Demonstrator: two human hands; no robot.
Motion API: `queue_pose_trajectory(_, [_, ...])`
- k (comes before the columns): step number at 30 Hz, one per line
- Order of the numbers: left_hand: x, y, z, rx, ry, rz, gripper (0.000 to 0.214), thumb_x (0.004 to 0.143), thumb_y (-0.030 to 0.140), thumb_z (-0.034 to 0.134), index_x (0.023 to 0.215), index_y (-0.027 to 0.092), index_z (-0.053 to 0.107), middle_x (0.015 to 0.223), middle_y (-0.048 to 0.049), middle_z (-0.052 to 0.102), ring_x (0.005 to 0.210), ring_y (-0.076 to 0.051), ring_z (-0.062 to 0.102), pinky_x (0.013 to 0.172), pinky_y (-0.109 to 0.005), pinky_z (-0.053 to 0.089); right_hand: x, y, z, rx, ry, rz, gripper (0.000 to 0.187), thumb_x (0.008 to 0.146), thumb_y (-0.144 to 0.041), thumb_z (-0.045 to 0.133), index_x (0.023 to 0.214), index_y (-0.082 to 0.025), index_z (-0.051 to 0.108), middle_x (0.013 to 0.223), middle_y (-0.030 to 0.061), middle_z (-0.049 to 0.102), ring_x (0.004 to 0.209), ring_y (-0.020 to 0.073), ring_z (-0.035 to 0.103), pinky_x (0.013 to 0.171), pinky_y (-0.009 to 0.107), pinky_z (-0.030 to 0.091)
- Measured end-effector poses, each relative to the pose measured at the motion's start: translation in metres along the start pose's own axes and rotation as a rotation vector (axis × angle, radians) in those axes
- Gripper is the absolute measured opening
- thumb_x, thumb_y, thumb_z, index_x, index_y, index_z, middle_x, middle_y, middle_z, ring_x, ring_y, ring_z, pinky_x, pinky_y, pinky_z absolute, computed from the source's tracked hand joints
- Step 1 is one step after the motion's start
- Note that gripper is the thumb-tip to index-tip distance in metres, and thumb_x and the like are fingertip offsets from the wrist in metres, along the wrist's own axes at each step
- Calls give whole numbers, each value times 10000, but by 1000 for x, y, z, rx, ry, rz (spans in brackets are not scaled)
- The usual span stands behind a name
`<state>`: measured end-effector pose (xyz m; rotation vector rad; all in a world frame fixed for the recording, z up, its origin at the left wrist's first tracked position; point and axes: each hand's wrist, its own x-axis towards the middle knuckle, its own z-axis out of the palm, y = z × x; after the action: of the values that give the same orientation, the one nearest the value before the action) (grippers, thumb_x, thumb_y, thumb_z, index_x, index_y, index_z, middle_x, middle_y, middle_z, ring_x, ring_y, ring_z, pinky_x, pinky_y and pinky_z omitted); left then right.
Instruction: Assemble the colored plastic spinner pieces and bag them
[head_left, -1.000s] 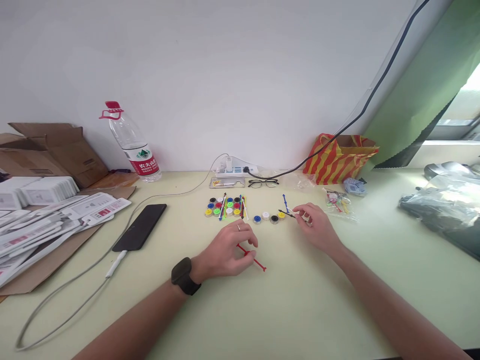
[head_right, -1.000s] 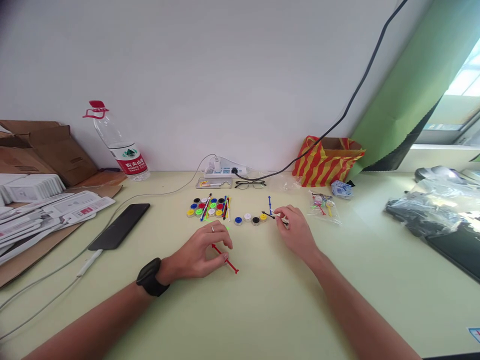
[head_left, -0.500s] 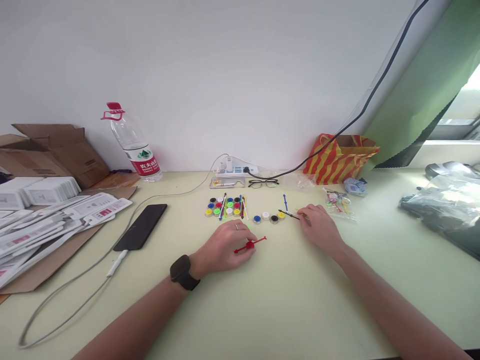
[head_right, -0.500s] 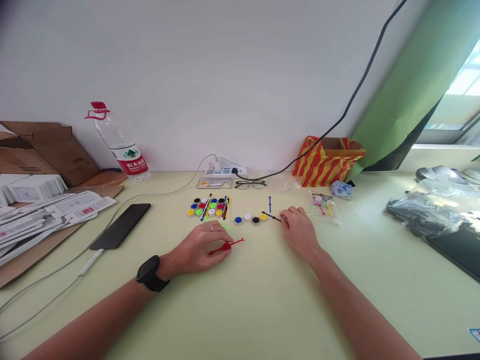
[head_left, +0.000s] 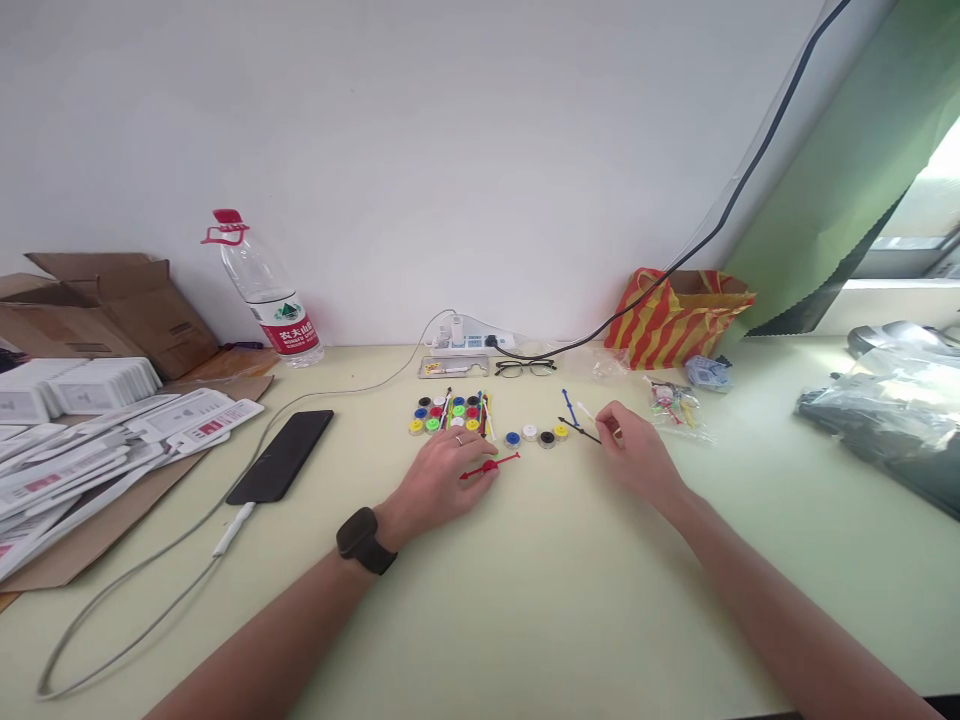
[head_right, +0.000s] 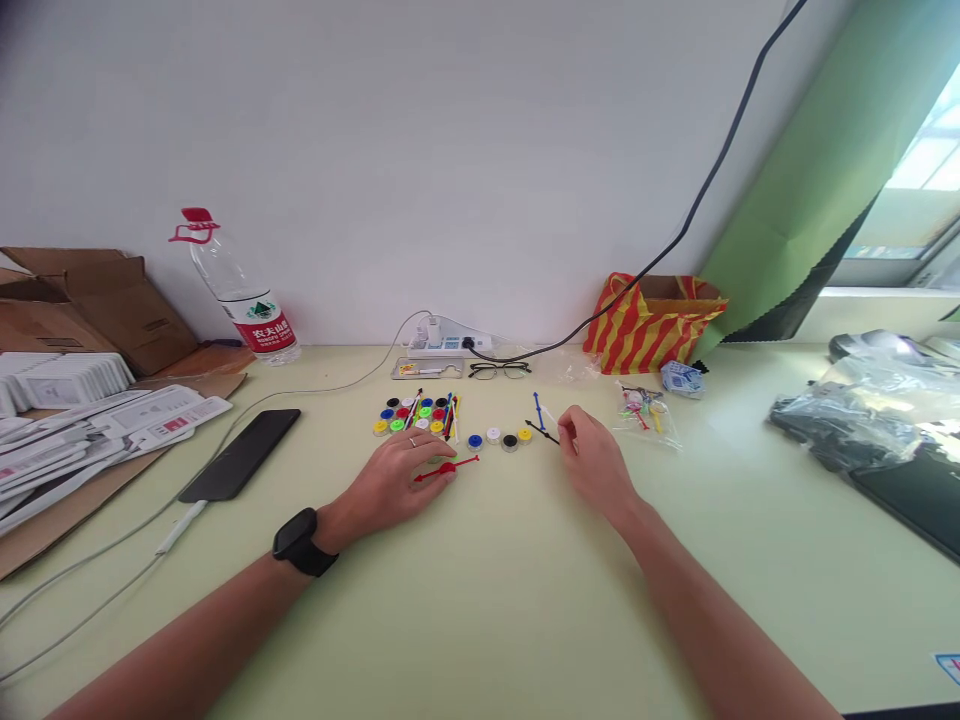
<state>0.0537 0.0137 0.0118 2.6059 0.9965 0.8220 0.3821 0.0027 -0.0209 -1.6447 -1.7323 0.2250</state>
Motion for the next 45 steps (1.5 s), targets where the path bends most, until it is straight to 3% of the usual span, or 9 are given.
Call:
queue_pose_trajectory(5, [0,-3,2,109,32,-29,180,907,221,627,1047,240,739,1012,-77,768,976,-289,673,850,-411,493,-7,-18,8,194,-53,-36,119,953,-322,519,976,-231,592,869,42,663,777,214,617,652,337,485])
queue_pose_trajectory(9, [-1,-3,2,202,71,-82,167,852,176,615,959,232,730,950,-63,773,915,-279,683,781,-397,486,-12,-25,14,236,-83,-72,245,975,-307,494,1142,-226,653,984,83,681,879,240,645,693,361,522])
queue_pose_trajectory(14, [-1,1,1,272,81,-165,207,772,138,611,919,231,724,925,-31,775,907,-269,674,774,-398,495,-11,-24,14,250,-62,-124,222,1000,-312,482,1066,-242,681,1085,103,705,1035,275,661,823,414,552])
queue_pose_trajectory(20, [0,-1,-5,307,98,-146,129,740,169,631,842,225,687,918,-35,760,949,-287,649,799,-416,495,-9,-22,12,229,-9,-68,205,997,-340,504,1090,-264,671,1103,96,709,1062,289,657,648,352,531])
queue_pose_trajectory(25, [2,-7,-18,275,32,-79,37,782,220,656,815,227,671,937,-40,747,957,-285,628,863,-434,478,-9,-21,11,229,-7,-71,198,993,-336,510,1087,-260,667,1099,97,714,1065,286,656,590,329,502])
queue_pose_trajectory(34, [4,-16,-27,228,-105,-56,73,869,303,661,854,234,642,925,-40,705,957,-280,590,850,-417,463,-10,-25,8,221,22,-79,167,980,-305,530,1064,-251,664,1070,77,730,1033,265,669,745,374,534])
queue_pose_trajectory(45, [2,-24,-30,172,-127,-31,141,892,386,657,891,245,659,857,-29,679,843,-241,609,874,-406,470,-10,-23,8,222,25,-83,160,981,-302,533,1062,-255,662,1073,75,728,1036,262,671,706,358,534])
